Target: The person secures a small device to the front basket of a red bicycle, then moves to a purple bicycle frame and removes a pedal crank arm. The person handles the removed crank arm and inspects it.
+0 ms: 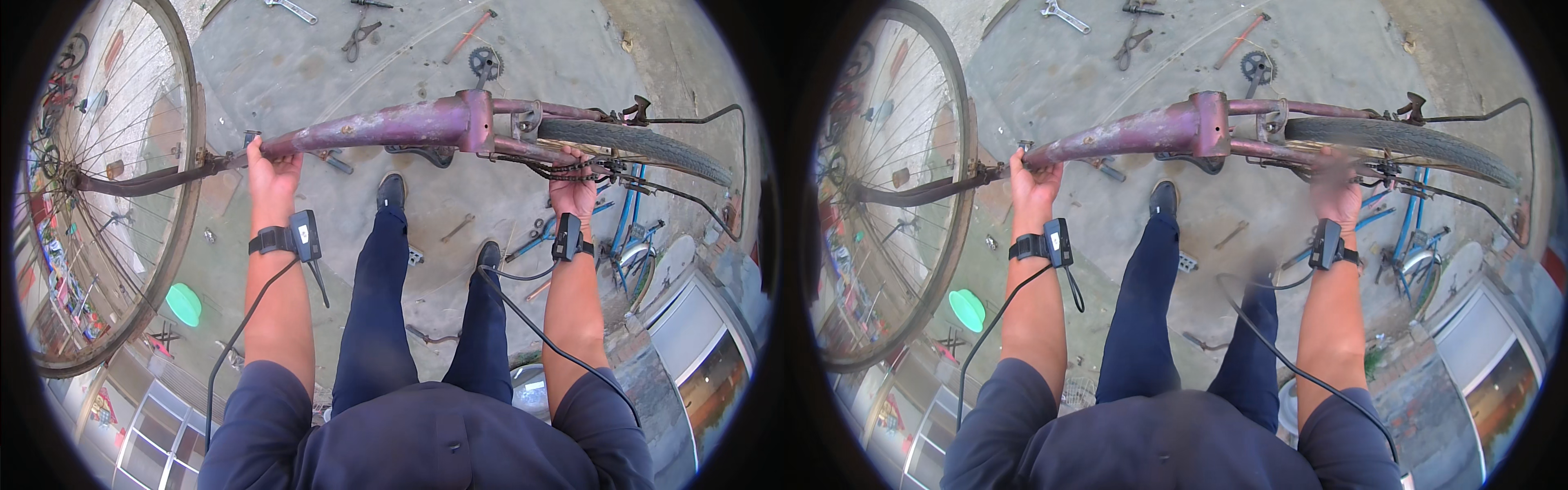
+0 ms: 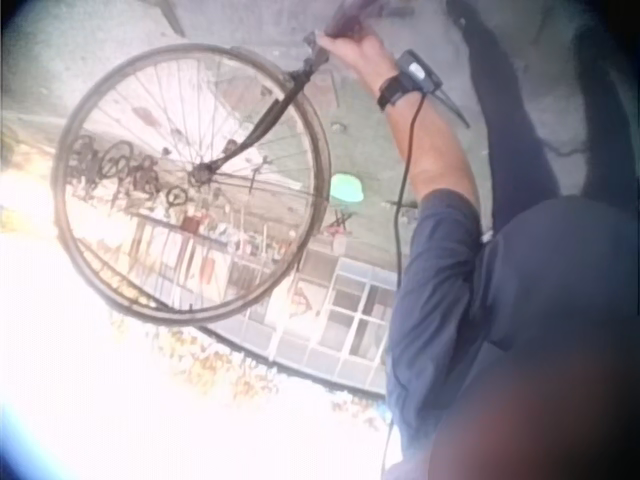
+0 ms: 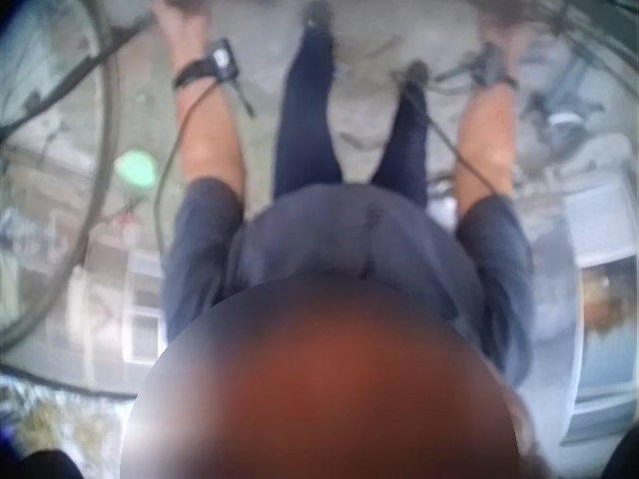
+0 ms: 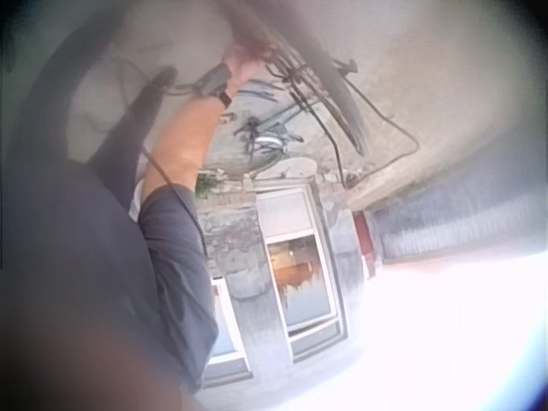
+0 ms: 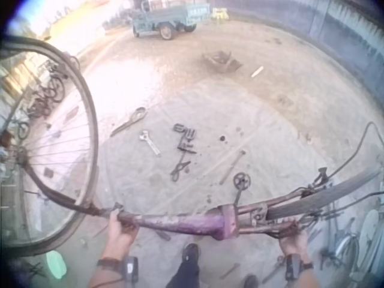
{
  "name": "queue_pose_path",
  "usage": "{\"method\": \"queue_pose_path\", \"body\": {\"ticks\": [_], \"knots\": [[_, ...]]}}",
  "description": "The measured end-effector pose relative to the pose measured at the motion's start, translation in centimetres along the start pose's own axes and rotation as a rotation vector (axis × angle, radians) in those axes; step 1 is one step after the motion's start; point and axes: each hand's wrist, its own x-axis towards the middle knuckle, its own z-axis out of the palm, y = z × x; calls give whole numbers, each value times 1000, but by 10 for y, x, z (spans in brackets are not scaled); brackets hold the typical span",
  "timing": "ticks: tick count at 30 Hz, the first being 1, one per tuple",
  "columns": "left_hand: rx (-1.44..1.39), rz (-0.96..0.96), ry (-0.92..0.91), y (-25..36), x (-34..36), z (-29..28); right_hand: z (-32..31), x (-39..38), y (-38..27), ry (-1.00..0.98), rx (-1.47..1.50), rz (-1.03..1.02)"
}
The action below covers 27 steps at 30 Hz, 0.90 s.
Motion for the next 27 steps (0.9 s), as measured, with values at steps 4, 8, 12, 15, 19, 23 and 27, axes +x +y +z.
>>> {"method": "queue_pose_path", "body": {"ticks": [4, 8, 12, 15, 19, 23, 27], "knots": [[134, -24, -29, 6, -10, -6, -17, 4, -2, -67, 179, 4], [646, 157, 24, 47, -60, -42, -20, 1, -2, -14, -4, -50], [1292, 867, 261, 150, -144, -82, -19, 1, -3, 78, -39, -43], [1618, 1328, 466, 246, -238, -91, -22, 1, -2, 138, -86, -41], [1758, 1680, 862, 336, -341, -93, -28, 1, -1, 57, -64, -32], [1478, 1449, 1036, 410, -369, -113, -30, 3, -2, 170, -110, -12], [1005, 1086, 586, 434, -356, -146, -32, 3, -2, 51, -70, 10]]}}
